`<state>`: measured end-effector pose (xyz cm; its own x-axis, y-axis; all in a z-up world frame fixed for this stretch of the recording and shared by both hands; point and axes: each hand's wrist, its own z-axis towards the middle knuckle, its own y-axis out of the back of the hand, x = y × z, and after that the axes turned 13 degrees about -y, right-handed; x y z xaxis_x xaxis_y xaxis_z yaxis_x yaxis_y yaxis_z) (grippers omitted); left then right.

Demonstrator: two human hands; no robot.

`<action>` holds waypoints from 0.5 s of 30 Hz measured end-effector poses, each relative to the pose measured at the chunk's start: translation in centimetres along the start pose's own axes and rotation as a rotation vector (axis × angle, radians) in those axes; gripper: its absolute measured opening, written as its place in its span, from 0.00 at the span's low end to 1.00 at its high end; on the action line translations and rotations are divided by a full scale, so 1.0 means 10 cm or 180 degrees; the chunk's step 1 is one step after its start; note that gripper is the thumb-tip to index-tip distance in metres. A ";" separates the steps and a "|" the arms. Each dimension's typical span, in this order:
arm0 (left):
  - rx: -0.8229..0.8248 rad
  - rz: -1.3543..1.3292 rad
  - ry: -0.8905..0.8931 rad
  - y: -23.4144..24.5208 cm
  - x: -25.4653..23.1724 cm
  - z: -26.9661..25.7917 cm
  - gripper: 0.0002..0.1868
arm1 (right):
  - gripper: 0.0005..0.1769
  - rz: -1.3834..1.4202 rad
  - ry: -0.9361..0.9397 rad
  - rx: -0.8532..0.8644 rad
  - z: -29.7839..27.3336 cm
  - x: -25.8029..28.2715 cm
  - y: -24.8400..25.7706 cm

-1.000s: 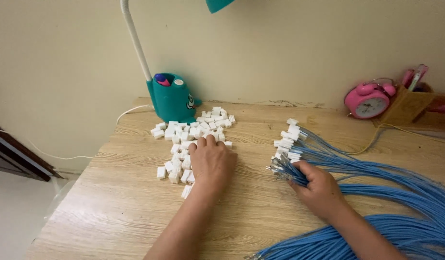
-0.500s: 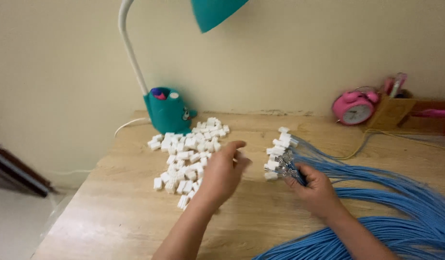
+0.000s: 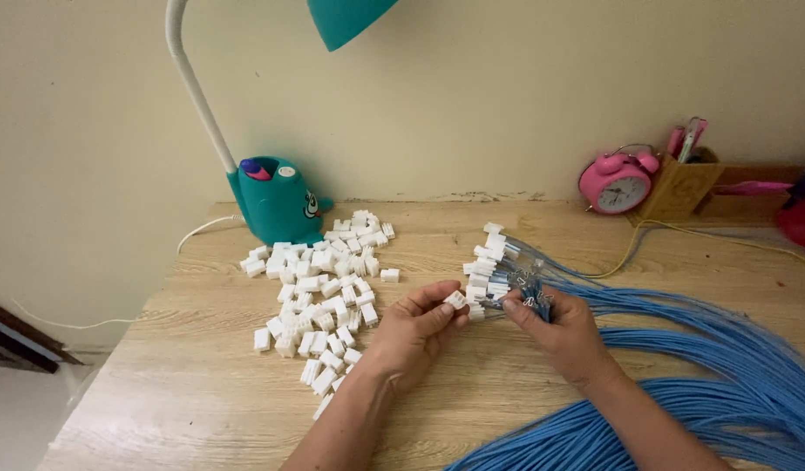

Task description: Attaching and crimping white plastic connectors onto the ends of a bundle of blue electrical wires at a desk.

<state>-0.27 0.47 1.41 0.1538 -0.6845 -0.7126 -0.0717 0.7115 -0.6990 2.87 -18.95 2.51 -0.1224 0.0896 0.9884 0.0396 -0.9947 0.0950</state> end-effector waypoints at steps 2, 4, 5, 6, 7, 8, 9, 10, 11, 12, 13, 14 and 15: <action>0.0040 -0.0027 0.0098 0.03 0.01 0.02 0.19 | 0.05 0.0003 -0.0039 0.0010 -0.02 0.02 0.00; 0.0068 -0.0056 0.0136 0.04 0.00 0.03 0.19 | 0.06 0.0058 0.0006 0.0047 -0.03 0.03 -0.01; 0.0063 -0.0053 0.0137 0.04 0.01 0.02 0.19 | 0.06 0.0060 0.0003 0.0050 -0.02 0.01 0.00; 0.0051 -0.0061 0.0141 0.05 0.01 0.02 0.19 | 0.06 0.0081 0.0045 0.0091 -0.02 0.00 0.00; 0.0036 -0.0067 0.0136 0.06 0.01 0.02 0.19 | 0.06 0.0104 0.0092 0.0139 -0.01 -0.02 0.00; 0.0027 -0.0064 0.0129 0.06 0.03 0.02 0.19 | 0.06 0.0108 0.0092 0.0150 -0.01 -0.02 0.01; 0.0021 -0.0077 0.0143 0.07 0.03 0.02 0.19 | 0.05 0.0096 0.0091 0.0169 -0.01 -0.01 0.01; 0.0014 -0.0089 0.0157 0.07 0.04 0.02 0.19 | 0.04 0.0083 0.0089 0.0188 -0.01 0.00 0.02; 0.0006 -0.0089 0.0150 0.08 0.04 0.03 0.19 | 0.04 0.0085 0.0090 0.0199 -0.02 -0.02 0.02; -0.0006 -0.0044 0.0182 0.08 0.04 0.03 0.19 | 0.04 0.0086 0.0106 0.0177 -0.02 -0.04 0.01; -0.0018 0.0000 0.0217 0.09 0.04 0.03 0.19 | 0.04 0.0085 0.0120 0.0153 -0.03 -0.05 0.01; -0.0026 -0.0001 0.0213 0.10 0.05 0.05 0.19 | 0.04 0.0085 0.0118 0.0161 -0.02 -0.06 0.01; -0.0042 -0.0044 0.0249 0.12 0.06 0.06 0.18 | 0.04 0.0041 0.0120 0.0178 -0.01 -0.07 0.02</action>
<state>0.38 0.97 0.18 0.0774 -0.7050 -0.7050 -0.0830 0.7001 -0.7092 2.90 -19.20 1.85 -0.1587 0.0738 0.9846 0.0966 -0.9913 0.0899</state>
